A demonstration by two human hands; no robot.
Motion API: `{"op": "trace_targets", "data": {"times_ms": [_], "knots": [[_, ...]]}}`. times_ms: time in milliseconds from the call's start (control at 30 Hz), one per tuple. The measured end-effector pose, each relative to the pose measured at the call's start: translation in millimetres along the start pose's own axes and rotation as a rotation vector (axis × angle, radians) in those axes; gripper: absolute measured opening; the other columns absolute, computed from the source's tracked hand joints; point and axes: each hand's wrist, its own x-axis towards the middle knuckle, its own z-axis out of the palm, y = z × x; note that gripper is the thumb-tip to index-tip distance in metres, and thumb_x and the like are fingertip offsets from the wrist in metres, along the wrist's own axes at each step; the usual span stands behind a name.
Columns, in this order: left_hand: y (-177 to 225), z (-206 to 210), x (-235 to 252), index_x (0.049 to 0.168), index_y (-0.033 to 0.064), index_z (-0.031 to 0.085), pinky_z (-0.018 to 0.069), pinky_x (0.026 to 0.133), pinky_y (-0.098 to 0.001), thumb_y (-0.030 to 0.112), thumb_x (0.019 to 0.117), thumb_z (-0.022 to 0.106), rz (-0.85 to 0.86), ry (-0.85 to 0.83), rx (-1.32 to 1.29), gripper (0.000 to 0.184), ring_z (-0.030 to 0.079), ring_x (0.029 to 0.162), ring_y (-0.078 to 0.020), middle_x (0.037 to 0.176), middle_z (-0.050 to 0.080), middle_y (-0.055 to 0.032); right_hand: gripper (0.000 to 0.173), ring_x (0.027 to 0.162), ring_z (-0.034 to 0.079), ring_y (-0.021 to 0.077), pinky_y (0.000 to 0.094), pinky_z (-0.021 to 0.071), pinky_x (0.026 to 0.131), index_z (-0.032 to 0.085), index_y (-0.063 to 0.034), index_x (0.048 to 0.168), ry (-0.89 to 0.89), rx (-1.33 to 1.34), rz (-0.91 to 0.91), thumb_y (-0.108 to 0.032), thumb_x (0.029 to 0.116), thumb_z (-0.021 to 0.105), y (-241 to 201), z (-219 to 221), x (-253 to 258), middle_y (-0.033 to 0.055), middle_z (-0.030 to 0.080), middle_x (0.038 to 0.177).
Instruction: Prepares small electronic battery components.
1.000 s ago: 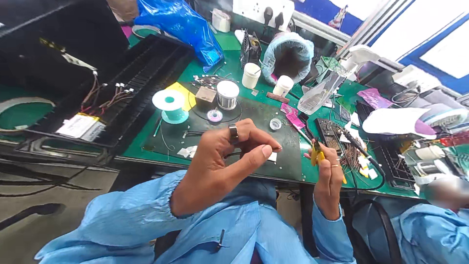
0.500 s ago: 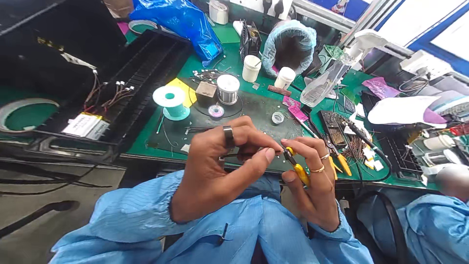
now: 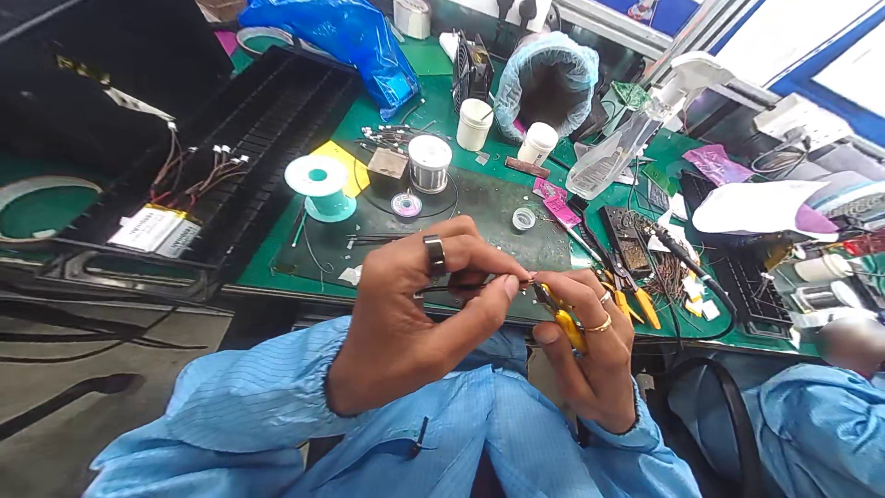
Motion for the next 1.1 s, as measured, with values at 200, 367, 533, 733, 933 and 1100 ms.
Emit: {"op": "trace_targets", "data": {"times_ms": [200, 367, 533, 733, 933, 1100], "knots": [[-2.2, 0.7, 1.2, 0.097, 0.0045, 0.075, 0.0554, 0.063, -0.0172, 0.007, 0.0937, 0.066, -0.021, 0.004, 0.019, 0.010, 0.064, 0.074, -0.0039, 0.087, 0.069, 0.0026, 0.044, 0.083, 0.058, 0.0113, 0.0250, 0.0493, 0.073, 0.067, 0.0011, 0.120, 0.011, -0.036, 0.007, -0.037, 0.1090, 0.047, 2.4, 2.9, -0.6, 0.0090, 0.063, 0.091], [-10.9, -0.9, 6.3, 0.096, 0.0071, 0.075, 0.0518, 0.058, -0.0170, 0.011, 0.0917, 0.069, -0.054, -0.012, 0.088, 0.008, 0.060, 0.069, -0.0028, 0.083, 0.065, 0.0048, 0.042, 0.075, 0.057, 0.0098, 0.0243, 0.0492, 0.064, 0.066, 0.0023, 0.117, -0.013, -0.009, 0.052, -0.035, 0.1091, 0.049, 10.4, 8.3, 2.2, 0.0093, 0.062, 0.089], [-22.7, -4.3, 15.3, 0.093, 0.0063, 0.075, 0.0537, 0.057, -0.0180, 0.006, 0.0887, 0.071, -0.151, -0.038, 0.099, 0.005, 0.062, 0.066, -0.0048, 0.082, 0.069, 0.0026, 0.037, 0.071, 0.061, 0.0093, 0.0260, 0.0513, 0.062, 0.067, 0.0017, 0.116, -0.052, 0.037, 0.133, -0.030, 0.1089, 0.050, 25.3, 20.5, 2.0, 0.0090, 0.069, 0.090], [-51.3, -10.4, 29.8, 0.091, 0.0054, 0.074, 0.0520, 0.055, -0.0182, 0.006, 0.0923, 0.071, -0.372, -0.111, -0.028, 0.003, 0.061, 0.060, -0.0064, 0.076, 0.070, -0.0004, 0.035, 0.061, 0.053, 0.0054, 0.0241, 0.0465, 0.056, 0.068, -0.0022, 0.113, -0.124, 0.237, 0.300, -0.031, 0.1097, 0.049, 47.0, 30.2, 3.1, 0.0004, 0.060, 0.075], [-52.7, -8.6, 31.6, 0.091, 0.0046, 0.075, 0.0536, 0.060, -0.0184, 0.003, 0.0944, 0.065, -0.426, -0.108, -0.102, 0.011, 0.063, 0.064, -0.0076, 0.083, 0.073, -0.0036, 0.034, 0.057, 0.048, 0.0035, 0.0214, 0.0421, 0.052, 0.066, -0.0010, 0.114, -0.100, 0.432, 0.354, -0.029, 0.1100, 0.048, 57.9, 23.0, 2.8, -0.0024, 0.054, 0.071], [-54.6, -8.5, 31.9, 0.096, 0.0051, 0.073, 0.0567, 0.067, -0.0215, 0.004, 0.0960, 0.064, -0.405, -0.138, -0.041, 0.010, 0.066, 0.072, -0.0102, 0.091, 0.074, -0.0041, 0.042, 0.067, 0.060, 0.0194, 0.0409, 0.0485, 0.057, 0.068, -0.0080, 0.120, 0.039, -0.300, 0.343, -0.043, 0.1058, 0.051, 89.1, 5.5, -9.8, 0.0065, 0.066, 0.085]]}}
